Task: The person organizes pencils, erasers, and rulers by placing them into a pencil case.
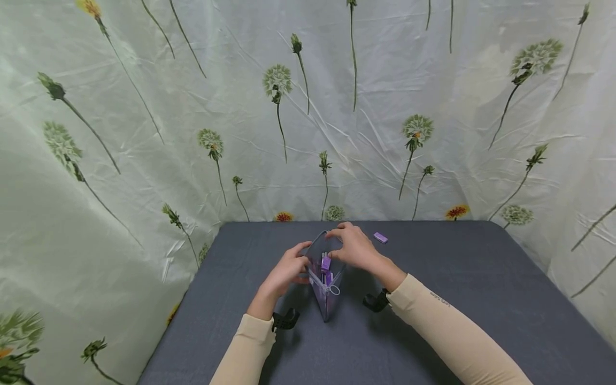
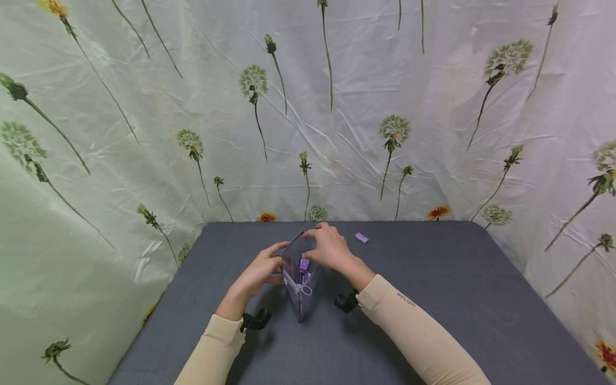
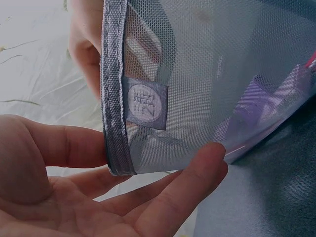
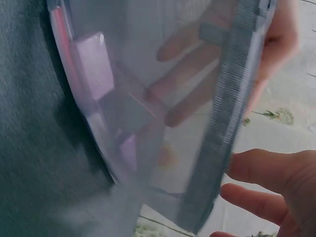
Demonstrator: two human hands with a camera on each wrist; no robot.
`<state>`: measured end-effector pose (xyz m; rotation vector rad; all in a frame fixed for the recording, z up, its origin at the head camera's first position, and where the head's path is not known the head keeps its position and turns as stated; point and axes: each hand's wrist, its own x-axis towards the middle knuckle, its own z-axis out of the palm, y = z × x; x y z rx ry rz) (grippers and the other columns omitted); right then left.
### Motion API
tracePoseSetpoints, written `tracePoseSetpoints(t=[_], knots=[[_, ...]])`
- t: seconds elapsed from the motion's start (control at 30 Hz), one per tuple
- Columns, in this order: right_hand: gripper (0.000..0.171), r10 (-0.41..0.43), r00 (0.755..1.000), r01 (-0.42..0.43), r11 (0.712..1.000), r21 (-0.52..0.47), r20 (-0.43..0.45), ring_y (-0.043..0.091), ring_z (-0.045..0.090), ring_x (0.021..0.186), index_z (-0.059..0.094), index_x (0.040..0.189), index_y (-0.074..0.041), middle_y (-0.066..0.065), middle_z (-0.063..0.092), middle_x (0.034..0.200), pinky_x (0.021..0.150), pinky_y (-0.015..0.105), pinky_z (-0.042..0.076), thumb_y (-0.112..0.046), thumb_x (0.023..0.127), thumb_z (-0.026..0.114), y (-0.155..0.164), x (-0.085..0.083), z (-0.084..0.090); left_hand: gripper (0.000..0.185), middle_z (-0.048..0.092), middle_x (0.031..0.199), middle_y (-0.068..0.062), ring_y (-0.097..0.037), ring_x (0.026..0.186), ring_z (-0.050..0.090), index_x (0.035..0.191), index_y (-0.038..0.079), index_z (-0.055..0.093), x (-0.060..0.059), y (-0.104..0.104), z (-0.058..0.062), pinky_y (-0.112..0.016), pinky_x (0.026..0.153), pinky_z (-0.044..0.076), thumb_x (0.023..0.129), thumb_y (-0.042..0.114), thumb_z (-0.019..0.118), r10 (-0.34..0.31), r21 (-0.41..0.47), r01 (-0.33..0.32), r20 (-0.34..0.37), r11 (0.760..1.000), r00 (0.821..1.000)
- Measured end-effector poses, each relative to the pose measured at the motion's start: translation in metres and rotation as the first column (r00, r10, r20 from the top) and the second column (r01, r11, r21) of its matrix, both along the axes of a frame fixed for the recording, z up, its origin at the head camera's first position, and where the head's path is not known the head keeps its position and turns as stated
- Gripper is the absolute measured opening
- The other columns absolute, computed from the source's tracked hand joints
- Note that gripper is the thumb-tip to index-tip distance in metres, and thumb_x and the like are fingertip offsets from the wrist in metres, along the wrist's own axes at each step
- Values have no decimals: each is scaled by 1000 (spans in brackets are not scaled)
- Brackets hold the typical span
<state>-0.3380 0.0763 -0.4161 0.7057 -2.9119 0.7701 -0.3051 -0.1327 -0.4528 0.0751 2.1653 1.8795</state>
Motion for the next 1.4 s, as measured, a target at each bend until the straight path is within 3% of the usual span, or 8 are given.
tracePoseSetpoints(t=[0.17, 0.47, 0.63, 0.8, 0.97, 1.13, 1.3, 1.4], knots=[[46, -14, 1000, 14, 999, -42, -1, 36, 55, 115, 70, 130, -18, 14, 54, 134, 83, 50, 51, -23, 86, 82, 11, -5, 8, 62, 55, 127, -30, -46, 108, 63, 155, 14, 40, -1, 0, 1, -51, 76, 58, 95, 5, 47, 6, 2, -6, -4, 1000, 1000], [46, -44, 999, 44, 996, -75, -3, 38, 52, 124, 68, 132, -18, 15, 55, 138, 91, 57, 49, -20, 87, 80, 33, -22, 11, 63, 55, 119, -29, -30, 87, 65, 157, 12, 36, 2, 0, 0, -51, 75, 59, 95, 4, 46, -2, -5, 1, -31, 1000, 1000], [46, -52, 998, 54, 995, -84, 22, 41, 49, 128, 67, 133, -14, 19, 54, 140, 96, 59, 46, -16, 89, 78, 50, -37, 9, 62, 56, 118, -29, -34, 91, 67, 155, 13, 39, 2, -1, -1, -49, 74, 59, 94, 3, 46, -1, 6, 1, -26, 1000, 1000], [46, -59, 995, 69, 990, -122, 83, 42, 49, 127, 64, 136, -10, 22, 50, 144, 91, 55, 48, -12, 91, 74, 70, -53, 0, 63, 56, 117, -29, -34, 91, 66, 155, 14, 40, 2, -2, -2, -48, 74, 59, 93, 3, 46, 1, 3, -1, -22, 1000, 1000], [46, -70, 989, 88, 986, -139, 130, 42, 54, 122, 62, 137, -8, 24, 49, 145, 84, 51, 50, -10, 92, 72, 90, -69, -14, 62, 55, 121, -30, -44, 101, 64, 155, 14, 39, 2, -2, -1, -48, 75, 59, 94, 4, 46, -4, 3, 5, -24, 1000, 1000], [49, -89, 979, 109, 989, -101, 181, 39, 66, 94, 59, 140, -3, 32, 46, 143, 73, 45, 53, -7, 92, 70, 108, -83, -29, 63, 53, 121, -31, -47, 103, 63, 156, 13, 38, 2, -1, -1, -49, 76, 59, 94, 3, 46, -6, 9, 6, -29, 1000, 1000], [53, -111, 974, 120, 992, -35, 197, 39, 60, 104, 57, 141, -1, 34, 50, 137, 67, 38, 48, 2, 88, 66, 122, -92, -43, 63, 54, 121, -30, -47, 104, 63, 155, 14, 39, 1, -1, -2, -50, 76, 59, 94, 3, 47, -1, 11, 2, -25, 1000, 1000], [59, -128, 974, 127, 992, 15, 189, 36, 55, 99, 57, 141, -1, 31, 56, 130, 68, 38, 45, 5, 83, 62, 126, -94, -52, 62, 54, 121, -31, -47, 105, 63, 155, 14, 39, 2, 0, -2, -49, 75, 59, 95, 3, 47, 4, 6, -3, -23, 1000, 1000]])
